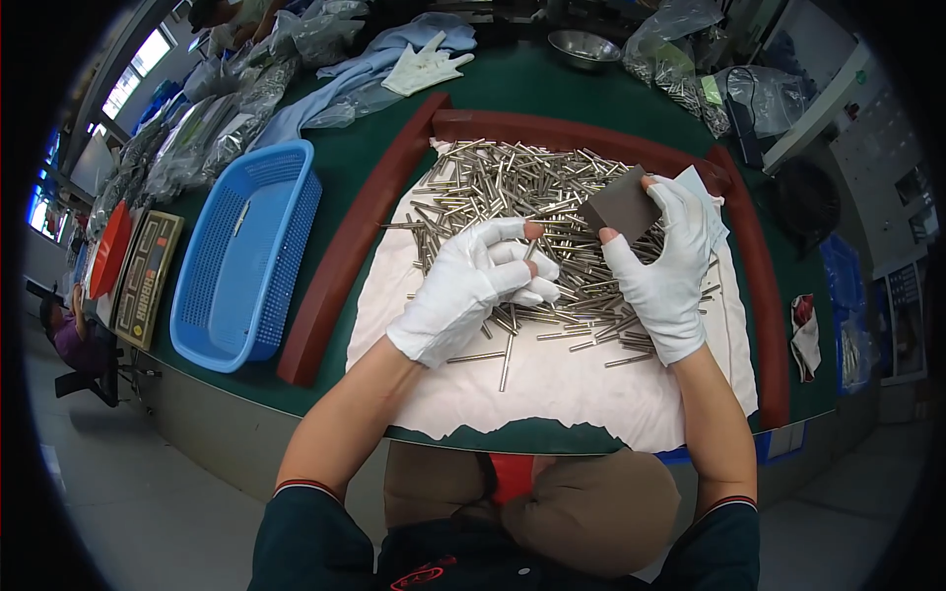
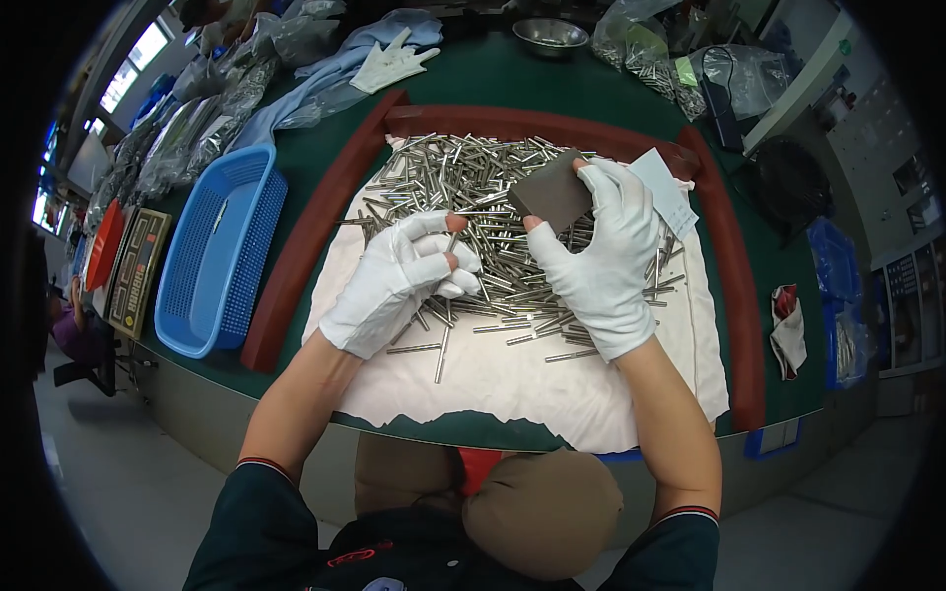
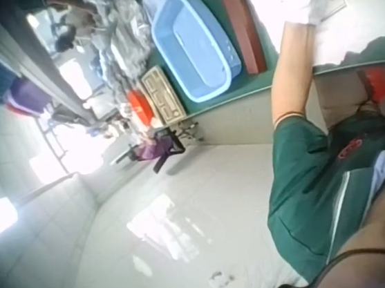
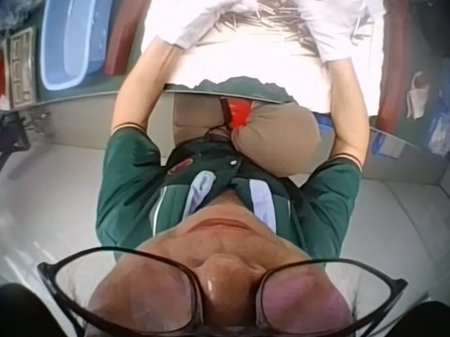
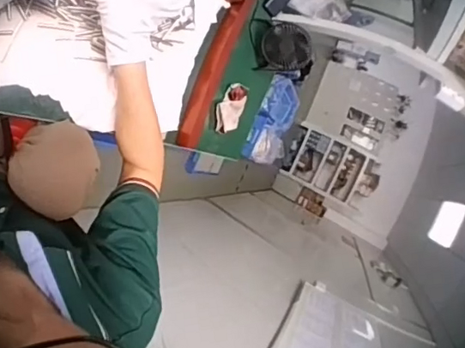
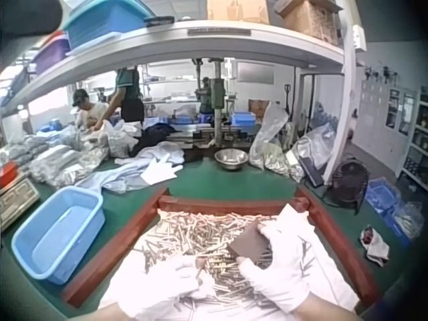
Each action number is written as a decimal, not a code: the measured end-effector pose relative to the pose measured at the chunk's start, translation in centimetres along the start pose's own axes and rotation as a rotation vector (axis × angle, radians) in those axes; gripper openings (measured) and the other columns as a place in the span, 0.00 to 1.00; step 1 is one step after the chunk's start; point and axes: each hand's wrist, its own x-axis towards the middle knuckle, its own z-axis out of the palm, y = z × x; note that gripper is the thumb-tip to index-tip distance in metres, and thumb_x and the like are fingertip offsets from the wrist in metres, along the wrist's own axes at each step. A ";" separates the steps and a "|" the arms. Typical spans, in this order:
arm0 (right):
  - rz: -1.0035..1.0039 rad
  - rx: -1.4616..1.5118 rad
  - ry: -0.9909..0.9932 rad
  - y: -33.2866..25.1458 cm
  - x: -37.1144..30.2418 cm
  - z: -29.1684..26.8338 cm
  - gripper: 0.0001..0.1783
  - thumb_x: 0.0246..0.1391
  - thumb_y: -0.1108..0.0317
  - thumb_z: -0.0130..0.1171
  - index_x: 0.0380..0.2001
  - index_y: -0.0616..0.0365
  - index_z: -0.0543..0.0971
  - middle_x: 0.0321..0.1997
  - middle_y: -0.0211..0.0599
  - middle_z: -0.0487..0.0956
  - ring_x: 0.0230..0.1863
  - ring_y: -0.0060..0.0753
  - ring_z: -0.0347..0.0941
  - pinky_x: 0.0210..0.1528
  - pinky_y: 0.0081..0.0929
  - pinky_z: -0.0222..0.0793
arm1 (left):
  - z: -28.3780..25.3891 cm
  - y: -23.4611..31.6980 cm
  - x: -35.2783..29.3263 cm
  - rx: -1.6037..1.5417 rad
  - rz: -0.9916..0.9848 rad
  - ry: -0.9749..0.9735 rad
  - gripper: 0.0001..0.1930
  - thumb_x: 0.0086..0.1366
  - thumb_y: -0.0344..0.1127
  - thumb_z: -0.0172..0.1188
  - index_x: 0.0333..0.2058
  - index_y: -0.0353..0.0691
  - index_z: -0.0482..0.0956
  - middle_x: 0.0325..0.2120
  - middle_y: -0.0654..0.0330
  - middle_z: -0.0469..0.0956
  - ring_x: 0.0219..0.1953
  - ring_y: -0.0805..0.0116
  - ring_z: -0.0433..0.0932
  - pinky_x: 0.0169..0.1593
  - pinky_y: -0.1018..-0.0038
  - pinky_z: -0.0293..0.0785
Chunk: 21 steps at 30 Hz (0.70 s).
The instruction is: Inserting small metal pins into a metal block for assembly.
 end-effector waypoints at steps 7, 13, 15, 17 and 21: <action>-0.020 -0.009 0.009 -0.3 0.1 -0.1 0.33 0.36 0.63 0.70 0.48 0.60 0.72 0.48 0.43 0.72 0.49 0.45 0.68 0.51 0.37 0.65 | -1.1 0.0 0.1 -0.218 -0.059 -0.043 0.18 0.68 0.38 0.53 0.49 0.31 0.67 0.32 0.55 0.77 0.32 0.69 0.78 0.30 0.84 0.71; -0.011 0.010 0.028 0.3 0.3 -0.4 0.31 0.36 0.65 0.70 0.46 0.61 0.72 0.47 0.42 0.72 0.49 0.44 0.68 0.52 0.36 0.64 | -1.5 -0.3 0.3 -0.270 -0.139 -0.077 0.18 0.63 0.27 0.57 0.50 0.29 0.66 0.37 0.51 0.77 0.39 0.63 0.80 0.40 0.80 0.79; 0.013 0.024 0.042 0.6 0.4 -0.4 0.29 0.36 0.65 0.70 0.45 0.61 0.73 0.46 0.41 0.72 0.49 0.43 0.67 0.53 0.37 0.62 | -0.6 0.0 0.1 -0.221 -0.124 -0.041 0.20 0.62 0.26 0.58 0.51 0.29 0.64 0.40 0.50 0.76 0.42 0.62 0.79 0.44 0.79 0.78; 0.019 0.018 0.043 0.7 0.4 -0.4 0.29 0.36 0.65 0.70 0.45 0.60 0.73 0.46 0.41 0.73 0.49 0.43 0.67 0.53 0.37 0.62 | -0.7 -0.1 0.2 -0.214 -0.119 -0.044 0.27 0.59 0.24 0.61 0.54 0.29 0.60 0.47 0.47 0.72 0.48 0.59 0.77 0.50 0.76 0.77; 0.012 -0.004 0.035 0.8 0.3 -0.4 0.29 0.37 0.67 0.69 0.47 0.59 0.72 0.48 0.40 0.72 0.51 0.43 0.67 0.55 0.36 0.61 | -0.6 -0.1 0.0 -0.153 -0.089 0.002 0.29 0.58 0.25 0.62 0.55 0.30 0.59 0.46 0.47 0.72 0.48 0.59 0.77 0.51 0.75 0.76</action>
